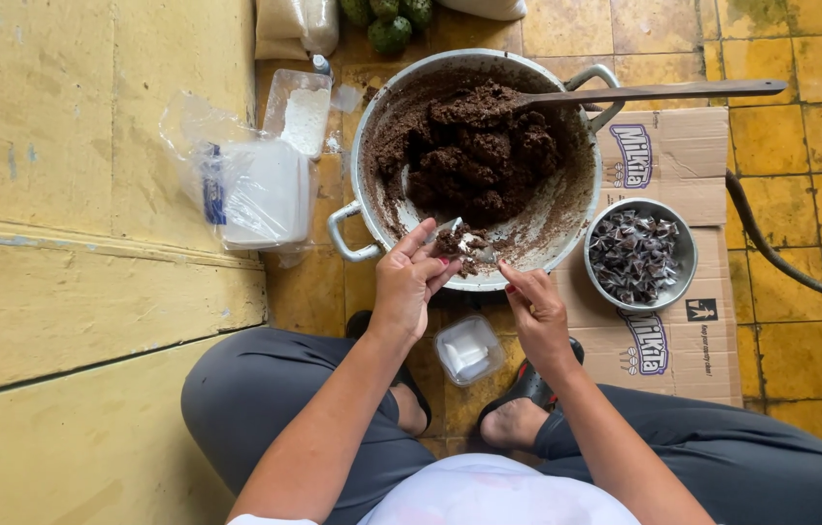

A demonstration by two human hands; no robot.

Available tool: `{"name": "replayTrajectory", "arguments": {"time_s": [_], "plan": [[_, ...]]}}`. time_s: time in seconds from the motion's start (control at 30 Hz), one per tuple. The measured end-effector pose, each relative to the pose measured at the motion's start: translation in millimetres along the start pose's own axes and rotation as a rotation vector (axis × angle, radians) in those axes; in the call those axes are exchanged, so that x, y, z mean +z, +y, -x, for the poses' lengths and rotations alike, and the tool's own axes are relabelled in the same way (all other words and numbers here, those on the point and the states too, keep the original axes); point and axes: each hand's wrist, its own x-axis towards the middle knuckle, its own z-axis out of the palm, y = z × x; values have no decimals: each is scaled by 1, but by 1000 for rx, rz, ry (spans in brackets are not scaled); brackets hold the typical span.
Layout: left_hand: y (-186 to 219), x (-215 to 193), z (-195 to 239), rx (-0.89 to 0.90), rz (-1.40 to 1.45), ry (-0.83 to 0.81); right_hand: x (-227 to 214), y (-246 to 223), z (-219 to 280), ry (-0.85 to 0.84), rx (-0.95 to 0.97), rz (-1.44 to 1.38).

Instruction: Packaging a dark pastry filling into small plastic bags using a spoon

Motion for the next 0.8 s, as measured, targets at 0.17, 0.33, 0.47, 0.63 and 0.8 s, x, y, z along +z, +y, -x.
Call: {"name": "replayTrajectory", "arguments": {"time_s": [0.17,0.33,0.47,0.63,0.8], "plan": [[-3,-2,-2,24,-16,-13,-7,0,-2,31,-53,138],[3,3,4,45,-31,-40,-19,-19,-11,44,-108,229],[7,3,6,57,-24,-62,-26,-15,-13,116,-169,285],[1,-1,0,47,-42,-60,-31,-10,-13,141,-153,223],[2,3,4,58,-77,-44,-23,-22,-10,90,-140,182]]}}
